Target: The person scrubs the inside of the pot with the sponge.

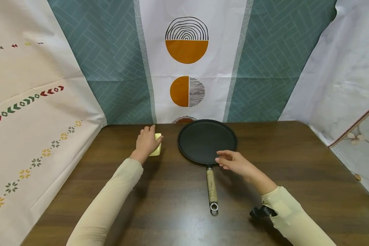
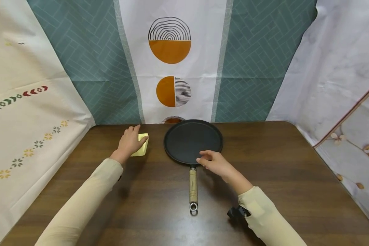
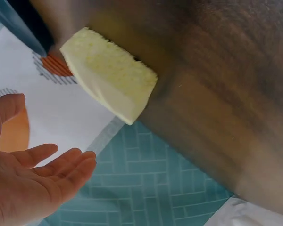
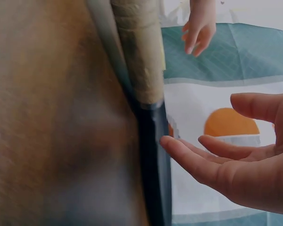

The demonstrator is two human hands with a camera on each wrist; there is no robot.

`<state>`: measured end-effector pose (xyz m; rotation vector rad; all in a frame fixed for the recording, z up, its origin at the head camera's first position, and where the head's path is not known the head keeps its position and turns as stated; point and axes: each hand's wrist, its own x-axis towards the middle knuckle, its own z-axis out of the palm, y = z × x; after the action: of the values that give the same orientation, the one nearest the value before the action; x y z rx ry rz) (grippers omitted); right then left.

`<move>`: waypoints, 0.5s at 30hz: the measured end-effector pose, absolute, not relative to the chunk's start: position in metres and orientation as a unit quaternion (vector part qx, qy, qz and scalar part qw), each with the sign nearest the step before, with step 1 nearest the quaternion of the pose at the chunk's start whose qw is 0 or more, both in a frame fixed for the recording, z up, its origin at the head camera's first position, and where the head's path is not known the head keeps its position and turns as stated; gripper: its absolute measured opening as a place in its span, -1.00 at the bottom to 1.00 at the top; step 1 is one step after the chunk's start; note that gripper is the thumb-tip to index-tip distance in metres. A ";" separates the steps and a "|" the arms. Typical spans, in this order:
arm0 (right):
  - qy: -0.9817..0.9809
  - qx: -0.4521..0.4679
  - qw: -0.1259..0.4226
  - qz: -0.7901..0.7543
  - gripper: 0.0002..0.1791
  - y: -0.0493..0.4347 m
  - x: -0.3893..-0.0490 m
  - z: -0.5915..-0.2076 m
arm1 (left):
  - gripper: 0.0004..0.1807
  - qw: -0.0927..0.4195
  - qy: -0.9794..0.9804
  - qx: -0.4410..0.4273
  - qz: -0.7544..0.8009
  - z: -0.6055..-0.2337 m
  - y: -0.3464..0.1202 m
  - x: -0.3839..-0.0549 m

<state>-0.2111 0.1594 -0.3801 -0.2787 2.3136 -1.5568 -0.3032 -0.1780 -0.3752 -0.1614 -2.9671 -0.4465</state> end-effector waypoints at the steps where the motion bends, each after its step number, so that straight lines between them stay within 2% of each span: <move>1: 0.809 -0.097 0.175 -0.554 -0.38 0.159 -0.211 -0.382 | -0.25 0.065 -0.985 -0.053 -0.148 -0.377 -0.179 -0.305; 9: 0.749 -0.076 0.245 -0.610 -0.37 0.153 -0.206 -0.391 | -0.20 0.030 -0.988 -0.041 -0.149 -0.388 -0.185 -0.316; 15: 0.718 -0.058 0.271 -0.638 -0.32 0.149 -0.199 -0.398 | -0.19 0.008 -0.987 -0.044 -0.153 -0.400 -0.190 -0.319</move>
<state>-0.1990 0.1485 -0.3976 -0.1554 1.9347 -1.7197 -0.3192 -0.1896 -0.4003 -0.1382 -3.0852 -0.4775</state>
